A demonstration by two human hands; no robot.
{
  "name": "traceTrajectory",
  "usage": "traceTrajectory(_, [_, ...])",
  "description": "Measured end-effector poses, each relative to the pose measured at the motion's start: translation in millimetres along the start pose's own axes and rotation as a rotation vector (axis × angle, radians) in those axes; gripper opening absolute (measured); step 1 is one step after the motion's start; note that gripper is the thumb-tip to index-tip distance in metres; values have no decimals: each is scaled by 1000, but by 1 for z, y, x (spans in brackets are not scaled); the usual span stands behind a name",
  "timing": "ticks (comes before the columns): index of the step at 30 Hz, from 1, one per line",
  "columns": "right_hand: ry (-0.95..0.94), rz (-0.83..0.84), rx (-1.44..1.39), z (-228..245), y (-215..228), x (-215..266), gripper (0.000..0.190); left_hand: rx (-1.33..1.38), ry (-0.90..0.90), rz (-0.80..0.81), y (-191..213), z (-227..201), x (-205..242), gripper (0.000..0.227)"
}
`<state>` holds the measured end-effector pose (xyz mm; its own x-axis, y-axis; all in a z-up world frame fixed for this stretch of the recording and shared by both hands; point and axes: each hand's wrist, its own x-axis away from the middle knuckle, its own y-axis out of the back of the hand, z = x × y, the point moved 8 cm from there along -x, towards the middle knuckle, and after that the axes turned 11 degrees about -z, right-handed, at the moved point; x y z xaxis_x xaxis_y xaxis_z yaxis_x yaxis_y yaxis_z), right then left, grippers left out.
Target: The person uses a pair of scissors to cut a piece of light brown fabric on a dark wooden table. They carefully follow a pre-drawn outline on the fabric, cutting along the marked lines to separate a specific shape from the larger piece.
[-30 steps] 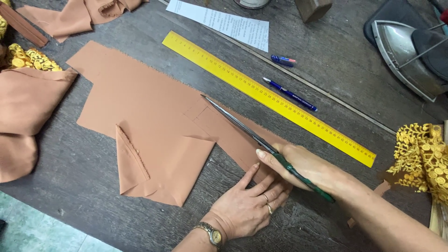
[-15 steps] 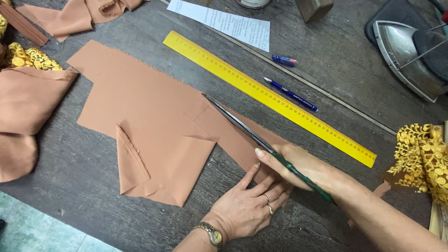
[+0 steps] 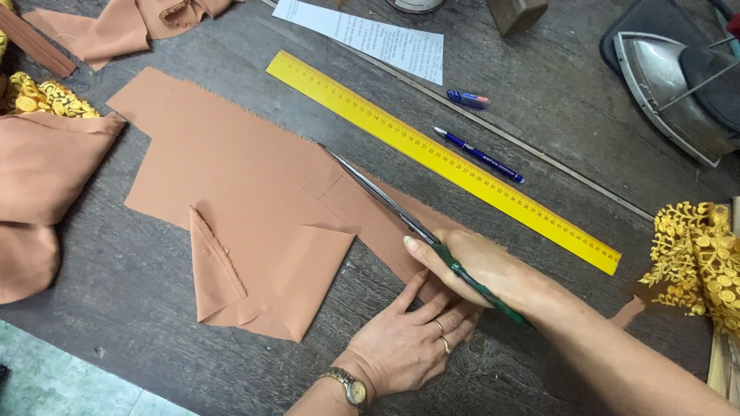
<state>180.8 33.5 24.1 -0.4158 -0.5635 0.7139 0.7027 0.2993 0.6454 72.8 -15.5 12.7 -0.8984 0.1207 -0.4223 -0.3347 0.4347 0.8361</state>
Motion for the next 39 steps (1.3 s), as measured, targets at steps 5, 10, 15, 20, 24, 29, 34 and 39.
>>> traceTrajectory(5, [-36, -9, -17, -4, 0, -1, 72, 27, 13, -26, 5, 0, -2, 60])
traceTrajectory(10, [-210, -17, 1, -42, 16, 9, 42, -85, -24, 37, 2, -2, -2, 68])
traceTrajectory(15, [-263, -298, -237, -131, 19, 35, 59, -42, -48, 88, -4, -4, -3, 67])
traceTrajectory(20, [-358, -557, -533, -259, -62, 83, 22, -33, -56, 112, -9, -5, -4, 67])
traceTrajectory(24, [-763, -337, -721, -244, -72, 134, 29, -71, -74, 96, -6, -9, -8, 68])
traceTrajectory(29, [-802, -520, -914, -327, -149, 154, 24, -167, -101, 35, 5, -13, -12, 65])
traceTrajectory(34, [-945, -545, -760, -319, -152, 187, 36, -39, -26, -90, 27, 4, -40, 53])
traceTrajectory(39, [-769, -476, -1989, -495, -361, 141, 31, -163, 145, -164, 41, 63, -89, 30])
